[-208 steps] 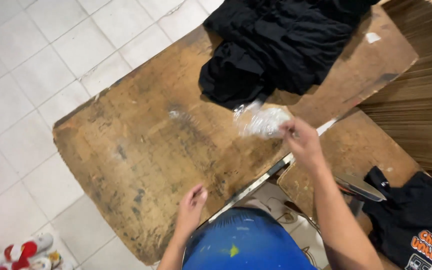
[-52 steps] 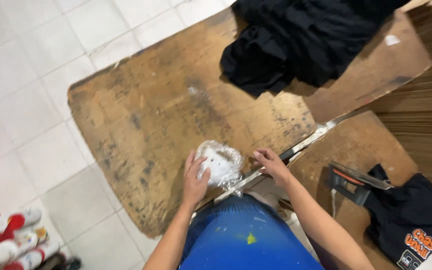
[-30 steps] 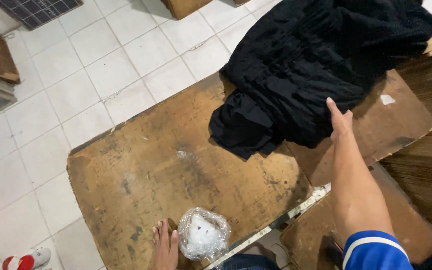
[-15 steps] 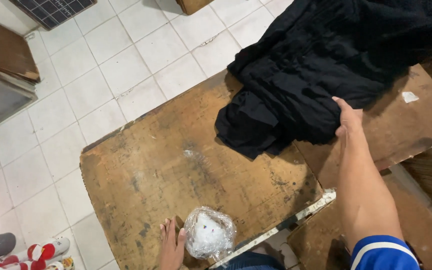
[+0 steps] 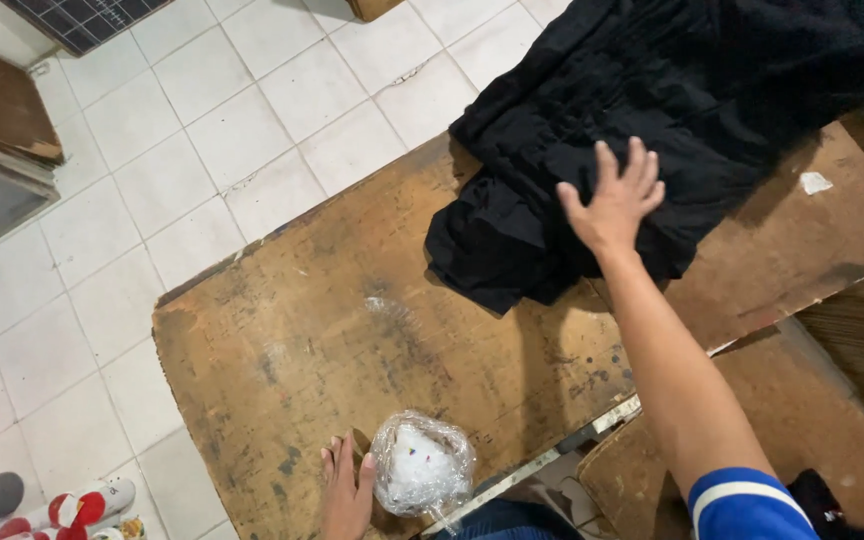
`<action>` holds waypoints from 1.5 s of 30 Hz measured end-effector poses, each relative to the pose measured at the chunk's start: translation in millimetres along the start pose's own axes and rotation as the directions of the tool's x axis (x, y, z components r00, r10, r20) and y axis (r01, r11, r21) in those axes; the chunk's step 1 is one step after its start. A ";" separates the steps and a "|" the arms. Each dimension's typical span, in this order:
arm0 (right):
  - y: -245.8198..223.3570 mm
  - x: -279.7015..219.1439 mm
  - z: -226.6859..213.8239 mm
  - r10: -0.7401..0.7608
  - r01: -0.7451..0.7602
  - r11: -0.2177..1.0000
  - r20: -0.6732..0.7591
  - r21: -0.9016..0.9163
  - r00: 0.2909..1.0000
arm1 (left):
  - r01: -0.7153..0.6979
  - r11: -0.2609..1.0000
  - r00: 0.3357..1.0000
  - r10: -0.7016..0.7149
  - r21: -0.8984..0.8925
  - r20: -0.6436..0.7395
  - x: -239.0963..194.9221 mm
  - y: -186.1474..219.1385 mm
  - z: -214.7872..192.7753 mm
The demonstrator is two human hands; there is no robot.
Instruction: The person irons a black t-shirt on a wooden table, then places a small rectangular sticker on the sleeve and irons it to adhere. The person handles the t-shirt, an iron, and a sticker, smoothing the fabric and pressing the sticker with the iron.
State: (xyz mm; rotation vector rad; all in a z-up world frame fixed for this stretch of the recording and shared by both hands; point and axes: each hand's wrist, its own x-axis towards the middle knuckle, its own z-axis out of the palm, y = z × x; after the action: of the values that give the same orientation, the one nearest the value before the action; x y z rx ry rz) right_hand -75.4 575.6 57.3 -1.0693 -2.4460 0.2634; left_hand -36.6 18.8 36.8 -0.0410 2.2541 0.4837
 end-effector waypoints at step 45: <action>84.7 -47.8 -120.1 0.961 0.129 -0.180 0.146 0.975 0.234 | -0.032 0.999 0.998 0.031 0.010 0.062 9.3 -4.9 4.0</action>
State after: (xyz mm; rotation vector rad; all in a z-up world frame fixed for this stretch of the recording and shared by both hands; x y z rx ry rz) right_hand 65.2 597.4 117.7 -1.0563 -0.1974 1.1950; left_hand -39.0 16.9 26.0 0.0153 2.1997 0.4830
